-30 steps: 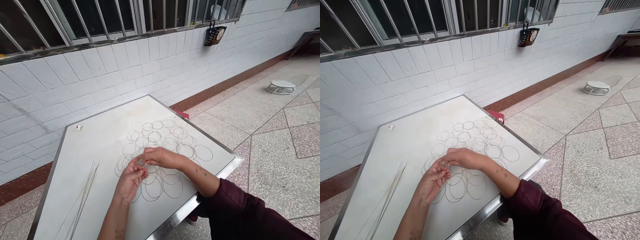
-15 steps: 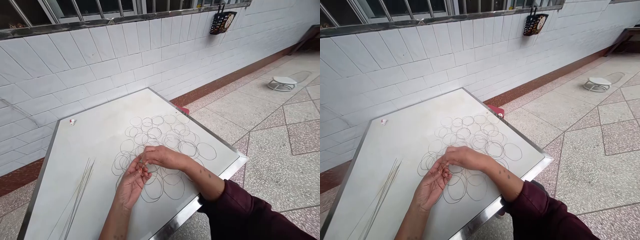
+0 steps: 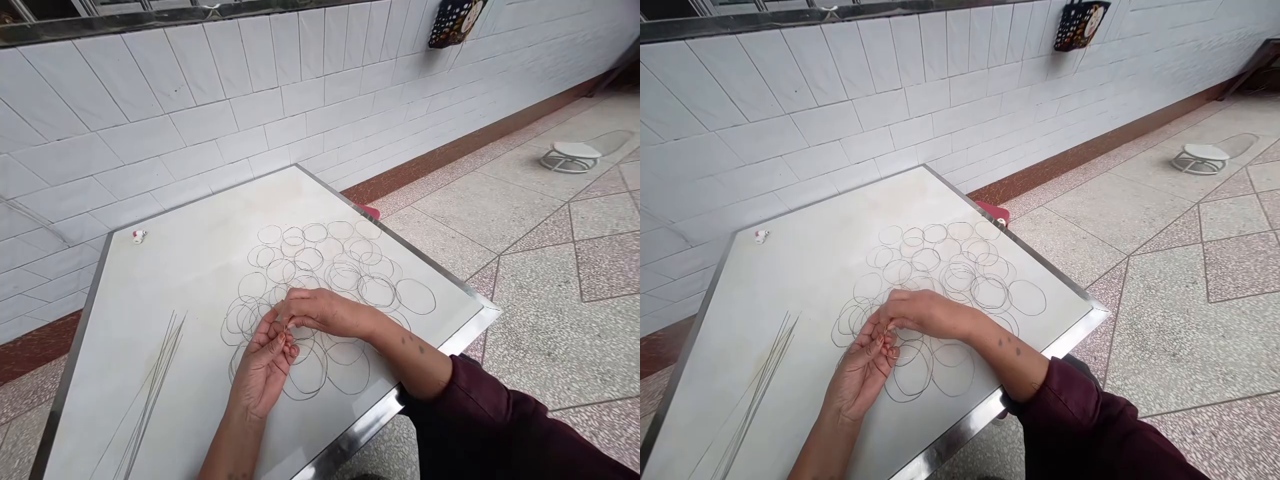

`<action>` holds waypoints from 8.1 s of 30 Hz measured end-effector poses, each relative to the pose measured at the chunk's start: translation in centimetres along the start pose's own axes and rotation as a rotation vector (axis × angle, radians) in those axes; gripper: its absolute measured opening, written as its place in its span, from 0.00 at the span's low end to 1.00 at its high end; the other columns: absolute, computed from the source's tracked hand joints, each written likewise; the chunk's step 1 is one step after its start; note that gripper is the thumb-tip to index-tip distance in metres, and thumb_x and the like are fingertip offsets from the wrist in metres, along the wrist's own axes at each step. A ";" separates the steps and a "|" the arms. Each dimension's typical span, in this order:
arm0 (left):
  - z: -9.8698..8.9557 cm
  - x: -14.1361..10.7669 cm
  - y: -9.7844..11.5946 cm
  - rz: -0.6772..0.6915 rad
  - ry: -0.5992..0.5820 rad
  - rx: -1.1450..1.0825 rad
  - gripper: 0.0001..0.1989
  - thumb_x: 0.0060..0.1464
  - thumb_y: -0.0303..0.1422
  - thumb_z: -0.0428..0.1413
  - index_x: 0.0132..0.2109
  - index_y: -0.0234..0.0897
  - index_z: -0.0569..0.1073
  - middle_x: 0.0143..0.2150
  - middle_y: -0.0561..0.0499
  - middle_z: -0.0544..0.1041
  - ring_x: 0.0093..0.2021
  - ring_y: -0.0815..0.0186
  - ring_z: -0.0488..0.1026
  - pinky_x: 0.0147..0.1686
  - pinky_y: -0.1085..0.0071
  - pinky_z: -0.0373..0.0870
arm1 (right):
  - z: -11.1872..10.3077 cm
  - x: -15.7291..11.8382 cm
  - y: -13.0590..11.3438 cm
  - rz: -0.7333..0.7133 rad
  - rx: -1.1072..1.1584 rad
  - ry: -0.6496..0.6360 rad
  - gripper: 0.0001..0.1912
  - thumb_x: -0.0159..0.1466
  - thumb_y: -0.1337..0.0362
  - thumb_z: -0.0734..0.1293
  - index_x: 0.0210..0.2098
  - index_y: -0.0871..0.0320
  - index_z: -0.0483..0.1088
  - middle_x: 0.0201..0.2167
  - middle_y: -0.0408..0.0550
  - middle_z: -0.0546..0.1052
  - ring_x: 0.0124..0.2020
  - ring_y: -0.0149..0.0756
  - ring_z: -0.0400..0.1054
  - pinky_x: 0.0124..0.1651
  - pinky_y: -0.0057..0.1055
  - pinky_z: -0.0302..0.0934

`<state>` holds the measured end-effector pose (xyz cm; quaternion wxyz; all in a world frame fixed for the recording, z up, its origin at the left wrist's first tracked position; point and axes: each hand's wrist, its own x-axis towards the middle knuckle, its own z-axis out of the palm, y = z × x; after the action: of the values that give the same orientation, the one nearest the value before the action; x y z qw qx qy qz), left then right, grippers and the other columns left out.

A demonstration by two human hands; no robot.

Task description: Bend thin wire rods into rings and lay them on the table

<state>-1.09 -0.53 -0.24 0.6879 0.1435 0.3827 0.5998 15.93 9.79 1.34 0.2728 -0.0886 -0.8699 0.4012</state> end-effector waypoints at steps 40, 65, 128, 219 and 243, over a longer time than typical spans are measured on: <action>0.2 -0.7 -0.4 0.015 -0.025 0.088 0.31 0.44 0.23 0.69 0.57 0.43 0.75 0.35 0.53 0.74 0.32 0.72 0.71 0.31 0.78 0.71 | 0.5 0.0 -0.5 0.053 0.089 0.033 0.08 0.72 0.68 0.62 0.42 0.53 0.73 0.46 0.43 0.73 0.42 0.28 0.70 0.45 0.25 0.66; 0.3 -1.0 0.0 0.191 0.012 0.058 0.32 0.42 0.22 0.70 0.56 0.46 0.76 0.29 0.59 0.68 0.28 0.74 0.68 0.30 0.78 0.73 | 3.2 0.5 -0.1 0.283 0.196 0.391 0.04 0.67 0.67 0.66 0.35 0.56 0.72 0.33 0.41 0.69 0.26 0.26 0.66 0.30 0.25 0.64; 0.1 -0.5 0.5 0.275 0.190 -0.052 0.25 0.42 0.24 0.71 0.48 0.42 0.78 0.26 0.61 0.69 0.30 0.73 0.71 0.34 0.77 0.73 | 6.5 0.6 -0.8 0.000 -0.216 0.504 0.08 0.70 0.58 0.66 0.36 0.54 0.74 0.24 0.42 0.74 0.31 0.35 0.65 0.43 0.36 0.63; -1.6 0.3 1.1 0.394 0.327 -0.090 0.23 0.40 0.21 0.71 0.45 0.40 0.79 0.27 0.60 0.72 0.35 0.73 0.75 0.36 0.79 0.77 | 6.0 0.6 -1.2 0.524 1.111 0.373 0.22 0.59 0.47 0.74 0.34 0.59 0.68 0.37 0.43 0.74 0.37 0.30 0.70 0.46 0.33 0.64; -1.2 0.2 1.3 0.348 0.345 -0.106 0.22 0.42 0.18 0.68 0.45 0.38 0.78 0.28 0.59 0.73 0.32 0.73 0.75 0.34 0.79 0.78 | 5.4 0.6 -1.0 0.482 1.067 0.308 0.24 0.59 0.43 0.72 0.32 0.59 0.70 0.34 0.45 0.74 0.36 0.31 0.69 0.47 0.34 0.64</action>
<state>-2.81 -0.34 -0.26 0.5054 0.0663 0.4322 0.7439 12.52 5.85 -0.53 0.3038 -0.1913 -0.4546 0.8151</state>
